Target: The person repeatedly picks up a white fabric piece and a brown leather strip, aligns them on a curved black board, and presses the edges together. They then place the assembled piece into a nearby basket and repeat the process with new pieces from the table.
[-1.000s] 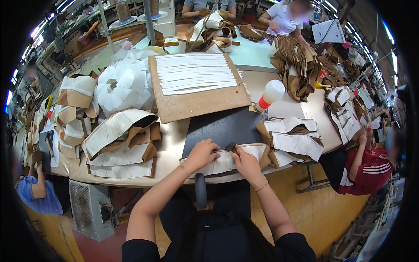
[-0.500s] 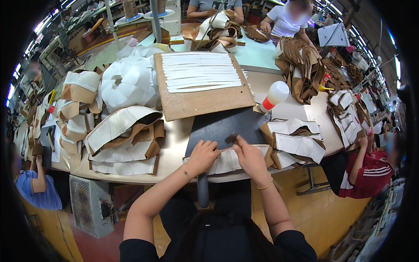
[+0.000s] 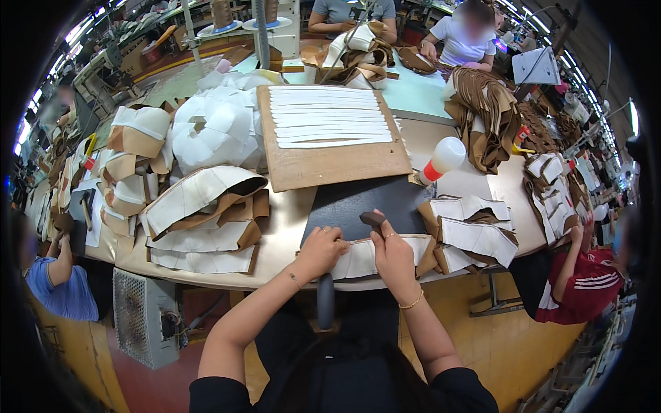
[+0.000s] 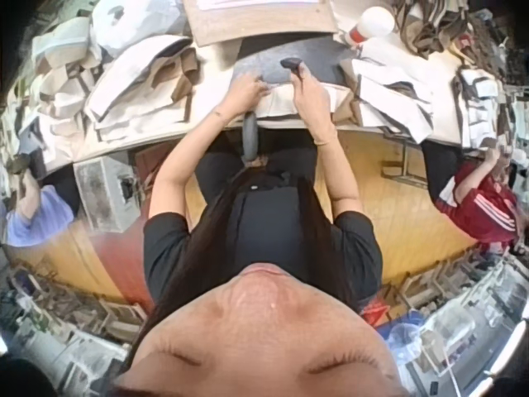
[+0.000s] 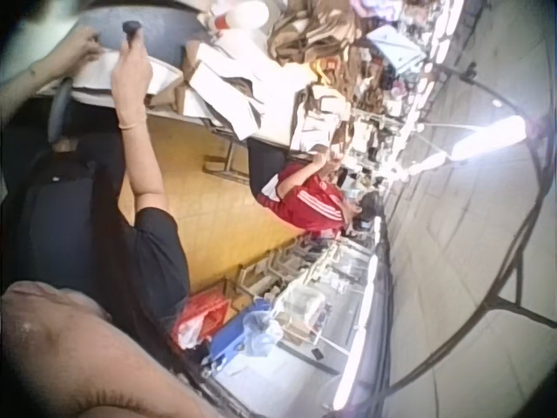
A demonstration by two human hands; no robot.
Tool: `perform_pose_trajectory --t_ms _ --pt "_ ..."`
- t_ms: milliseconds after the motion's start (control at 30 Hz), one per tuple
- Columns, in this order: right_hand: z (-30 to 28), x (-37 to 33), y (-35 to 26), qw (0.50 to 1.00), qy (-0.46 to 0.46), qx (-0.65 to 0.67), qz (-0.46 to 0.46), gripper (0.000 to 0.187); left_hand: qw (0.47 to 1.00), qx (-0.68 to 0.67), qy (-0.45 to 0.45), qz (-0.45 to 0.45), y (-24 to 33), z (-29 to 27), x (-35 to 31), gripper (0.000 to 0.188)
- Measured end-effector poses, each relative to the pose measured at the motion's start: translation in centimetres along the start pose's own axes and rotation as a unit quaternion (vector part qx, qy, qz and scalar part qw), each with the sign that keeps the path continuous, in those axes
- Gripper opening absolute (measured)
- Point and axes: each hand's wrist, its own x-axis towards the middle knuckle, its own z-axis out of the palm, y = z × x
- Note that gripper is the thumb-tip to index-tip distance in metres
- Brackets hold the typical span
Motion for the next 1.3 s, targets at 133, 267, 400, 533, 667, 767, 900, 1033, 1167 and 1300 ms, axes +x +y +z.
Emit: perform_pose_trajectory --t_ms 133,267,400,533,667,767,900,1033,1167,1300 --pt "1.7 -1.3 2.5 0.983 -0.14 -0.112 0.048 0.04 0.998 -0.052 0.038 -0.03 -0.4 0.4 -0.6 0.013" --pt "0.5 -0.9 1.2 0.991 -0.115 -0.067 0.004 0.041 0.997 -0.064 0.016 -0.03 -1.1 -0.3 -1.4 0.012" --pt "0.2 -0.8 -1.3 0.996 0.034 0.071 -0.039 0.042 0.997 0.058 0.032 0.032 -0.1 -0.7 -1.6 0.009" --pt "1.3 -0.6 0.5 0.966 -0.218 -0.13 0.055 0.043 0.998 0.003 0.063 -0.001 -0.2 -0.8 -1.9 0.01" --pt "0.4 -0.7 -0.9 0.992 -0.112 -0.059 -0.021 0.043 0.99 -0.108 0.038 -0.085 -1.3 -0.9 -3.0 0.013" --pt "0.9 -1.2 -2.1 0.998 -0.041 0.027 -0.026 0.044 0.997 -0.046 0.043 -0.045 -0.8 -0.8 -3.1 0.011" --pt "2.2 -1.5 -0.1 0.981 -0.168 -0.093 -0.014 0.043 0.996 -0.066 0.044 -0.051 -1.1 -0.6 -2.6 0.005" --pt "0.0 -0.1 -1.6 0.999 -0.024 0.008 -0.023 0.04 0.997 -0.052 0.054 -0.03 -2.1 0.8 -0.4 0.003" --pt "0.8 0.6 -1.2 0.994 0.088 0.028 -0.05 0.038 0.996 -0.058 0.06 -0.035 -2.8 1.3 2.3 0.007" --pt "2.4 0.2 1.1 0.981 -0.142 -0.121 0.048 0.04 0.99 -0.108 0.019 -0.087 -2.9 -0.7 0.4 0.011"
